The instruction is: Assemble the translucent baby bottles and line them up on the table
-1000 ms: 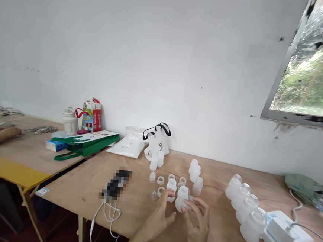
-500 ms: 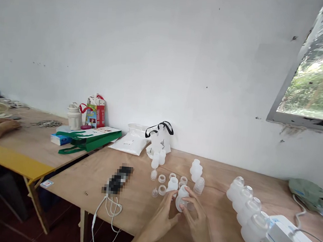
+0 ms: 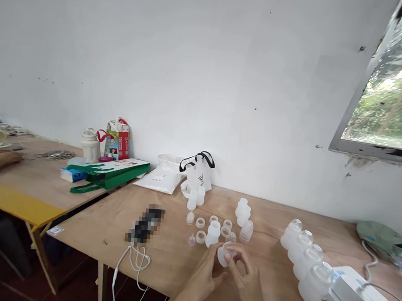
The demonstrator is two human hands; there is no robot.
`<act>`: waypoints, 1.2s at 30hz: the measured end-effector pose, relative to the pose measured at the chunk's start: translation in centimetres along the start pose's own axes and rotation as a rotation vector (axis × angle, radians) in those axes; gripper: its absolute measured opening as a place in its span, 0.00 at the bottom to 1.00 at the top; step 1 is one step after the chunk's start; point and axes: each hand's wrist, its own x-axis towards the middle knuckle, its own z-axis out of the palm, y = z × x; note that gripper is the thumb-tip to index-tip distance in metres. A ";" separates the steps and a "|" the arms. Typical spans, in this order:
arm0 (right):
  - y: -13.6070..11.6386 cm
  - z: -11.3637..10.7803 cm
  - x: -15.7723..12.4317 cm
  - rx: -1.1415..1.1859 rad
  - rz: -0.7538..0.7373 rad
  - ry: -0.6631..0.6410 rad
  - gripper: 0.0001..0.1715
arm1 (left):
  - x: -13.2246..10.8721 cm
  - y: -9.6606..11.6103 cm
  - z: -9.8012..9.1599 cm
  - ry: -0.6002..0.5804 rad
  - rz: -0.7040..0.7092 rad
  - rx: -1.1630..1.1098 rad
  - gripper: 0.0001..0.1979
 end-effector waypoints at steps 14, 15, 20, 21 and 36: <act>-1.6 0.8 -0.3 0.341 0.172 -0.112 0.16 | 0.5 0.4 0.2 -0.031 0.062 -0.022 0.16; -1.6 0.8 -0.3 0.362 0.185 -0.101 0.16 | 0.5 0.6 0.0 -0.040 0.063 -0.010 0.15; -1.2 -0.4 0.2 0.451 0.262 -0.007 0.17 | 0.1 1.5 -0.9 -0.079 -0.041 0.111 0.22; -1.1 -0.9 0.4 0.441 0.255 0.016 0.17 | 0.1 1.7 -1.1 -0.079 -0.070 0.142 0.23; -2.6 -4.5 2.6 0.193 0.160 -0.239 0.17 | 0.2 3.2 -5.8 -0.034 -0.061 0.361 0.33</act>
